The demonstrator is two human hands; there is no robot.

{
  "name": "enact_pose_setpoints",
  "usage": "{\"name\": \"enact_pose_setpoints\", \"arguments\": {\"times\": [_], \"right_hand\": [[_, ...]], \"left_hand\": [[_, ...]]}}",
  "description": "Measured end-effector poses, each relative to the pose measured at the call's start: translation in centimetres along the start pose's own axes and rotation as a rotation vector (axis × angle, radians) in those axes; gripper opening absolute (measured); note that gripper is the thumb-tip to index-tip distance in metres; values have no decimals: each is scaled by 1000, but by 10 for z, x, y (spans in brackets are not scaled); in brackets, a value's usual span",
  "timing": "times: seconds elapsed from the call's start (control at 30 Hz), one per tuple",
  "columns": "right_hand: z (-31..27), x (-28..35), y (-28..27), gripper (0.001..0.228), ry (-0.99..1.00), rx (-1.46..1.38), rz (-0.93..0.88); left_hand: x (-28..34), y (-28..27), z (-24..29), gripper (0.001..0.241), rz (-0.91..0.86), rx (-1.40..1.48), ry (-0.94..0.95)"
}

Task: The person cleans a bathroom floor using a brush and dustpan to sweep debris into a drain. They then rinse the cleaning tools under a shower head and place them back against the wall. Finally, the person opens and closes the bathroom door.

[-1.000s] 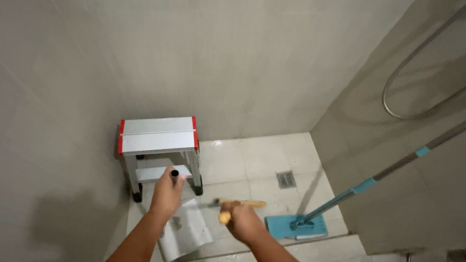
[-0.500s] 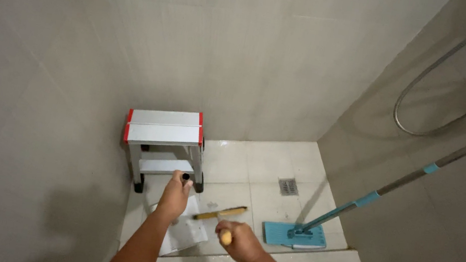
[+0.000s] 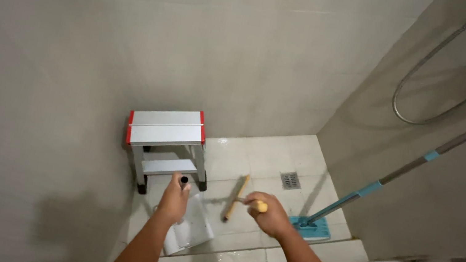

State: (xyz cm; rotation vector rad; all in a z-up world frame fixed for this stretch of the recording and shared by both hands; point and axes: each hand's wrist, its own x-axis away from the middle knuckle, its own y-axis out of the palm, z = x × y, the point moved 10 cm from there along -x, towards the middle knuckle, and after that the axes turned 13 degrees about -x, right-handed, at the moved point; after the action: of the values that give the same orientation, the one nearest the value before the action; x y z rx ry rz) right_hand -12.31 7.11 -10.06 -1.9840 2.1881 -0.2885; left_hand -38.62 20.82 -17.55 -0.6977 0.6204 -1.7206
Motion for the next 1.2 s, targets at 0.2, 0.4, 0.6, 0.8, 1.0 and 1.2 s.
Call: {"name": "enact_pose_setpoints", "arguments": {"times": [0.2, 0.4, 0.6, 0.8, 1.0, 1.2], "right_hand": [[115, 40, -5, 14, 211, -258, 609], [130, 19, -2, 6, -121, -320, 617], [46, 7, 51, 11, 75, 129, -2], [136, 28, 85, 20, 288, 142, 22], [51, 51, 155, 14, 154, 313, -349], [14, 63, 149, 9, 69, 222, -371]], "left_hand": [[10, -3, -4, 29, -10, -10, 43], [9, -7, 6, 26, -18, 11, 120], [15, -38, 50, 24, -148, -26, 12], [1, -18, 46, 29, -94, -78, 155], [-6, 1, 18, 34, -111, -36, 181], [-2, -7, 11, 30, -143, -55, 91]]}}
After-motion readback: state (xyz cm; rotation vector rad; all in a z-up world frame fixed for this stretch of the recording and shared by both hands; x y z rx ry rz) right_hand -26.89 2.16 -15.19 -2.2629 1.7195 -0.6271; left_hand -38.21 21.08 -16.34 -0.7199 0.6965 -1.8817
